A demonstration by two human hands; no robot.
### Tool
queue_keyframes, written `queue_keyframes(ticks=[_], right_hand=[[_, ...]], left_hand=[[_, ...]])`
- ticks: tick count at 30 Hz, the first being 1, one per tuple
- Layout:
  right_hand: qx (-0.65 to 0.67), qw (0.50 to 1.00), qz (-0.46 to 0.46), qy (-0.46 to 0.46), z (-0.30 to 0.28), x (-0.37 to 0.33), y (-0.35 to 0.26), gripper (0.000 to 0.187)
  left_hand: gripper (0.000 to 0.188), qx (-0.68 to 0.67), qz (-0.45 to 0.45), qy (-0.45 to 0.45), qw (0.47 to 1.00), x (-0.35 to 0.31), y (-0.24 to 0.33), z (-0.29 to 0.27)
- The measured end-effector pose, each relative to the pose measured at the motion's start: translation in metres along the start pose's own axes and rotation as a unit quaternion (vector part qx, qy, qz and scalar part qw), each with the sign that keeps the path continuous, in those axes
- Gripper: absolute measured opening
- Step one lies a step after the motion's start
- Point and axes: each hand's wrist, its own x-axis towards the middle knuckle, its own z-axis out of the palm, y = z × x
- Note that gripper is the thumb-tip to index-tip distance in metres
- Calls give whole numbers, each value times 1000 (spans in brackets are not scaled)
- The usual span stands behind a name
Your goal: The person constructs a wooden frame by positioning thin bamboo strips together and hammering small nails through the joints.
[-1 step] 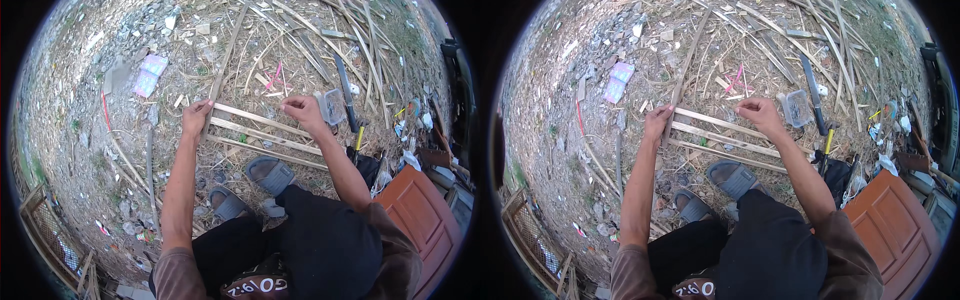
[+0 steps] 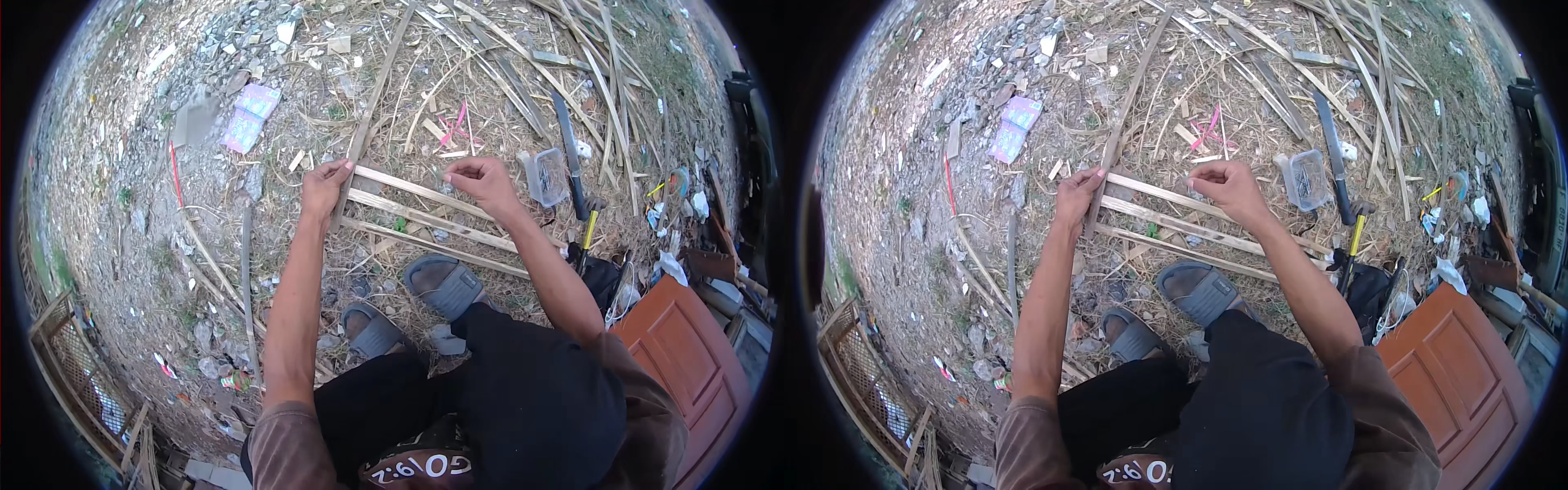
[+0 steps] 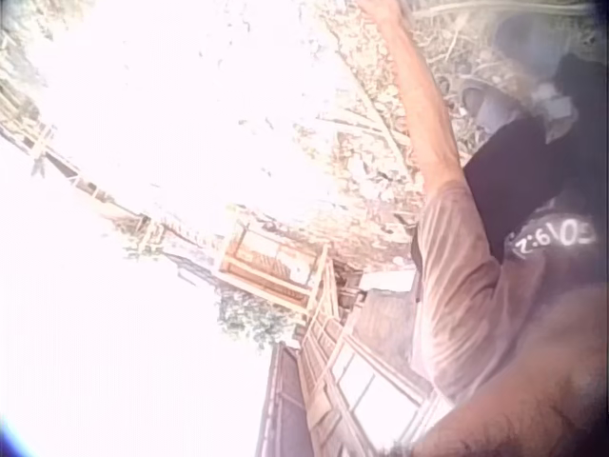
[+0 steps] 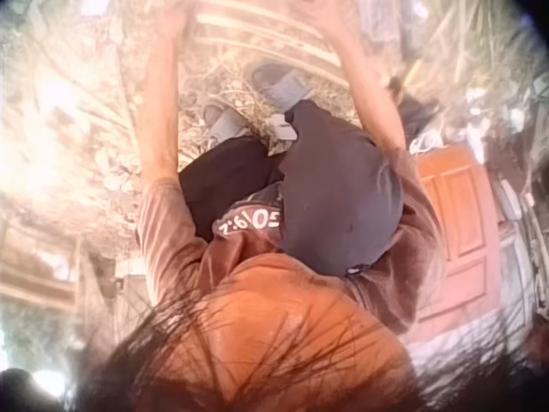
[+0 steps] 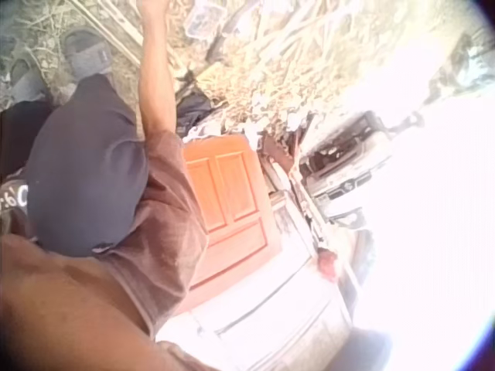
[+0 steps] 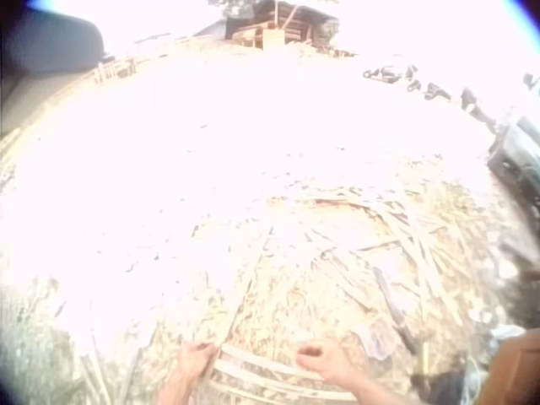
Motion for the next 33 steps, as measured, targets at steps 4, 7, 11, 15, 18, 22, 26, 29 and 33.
queue_keyframes(ticks=[4, 7, 11, 15, 18, 22, 26, 29, 33], right_hand=[[12, 992, -120, -43, 78, 48, 6, 12], [74, 991, -112, -28, 107, 67, -6, 14], [-9, 981, -195, -1, 119, 87, -3, 16], [-133, 963, -236, -18, 125, 89, -15, 15], [-157, 954, -254, -15, 126, 93, -14, 15], [-151, 972, -177, -33, 124, 98, -13, 15], [-145, 965, -213, -46, 126, 96, -15, 15], [-135, 955, -261, -43, 127, 97, -13, 15], [-156, 952, -261, -43, 124, 98, -11, 14]], left_hand=[[39, 36, -38, -35, 998, 4, 16, -19], [44, 0, -2, -33, 999, -1, 8, -23], [43, 17, 39, -12, 999, -11, 1, -22], [33, 74, 103, 39, 991, -21, -6, -24], [31, 114, 153, 58, 980, -25, -7, -25], [35, 125, 188, 57, 972, -28, -9, -21], [31, 59, 130, 28, 989, -24, -14, -25], [28, -3, 97, 22, 995, -21, -17, -27], [28, 30, 118, 18, 992, -24, -10, -24]])
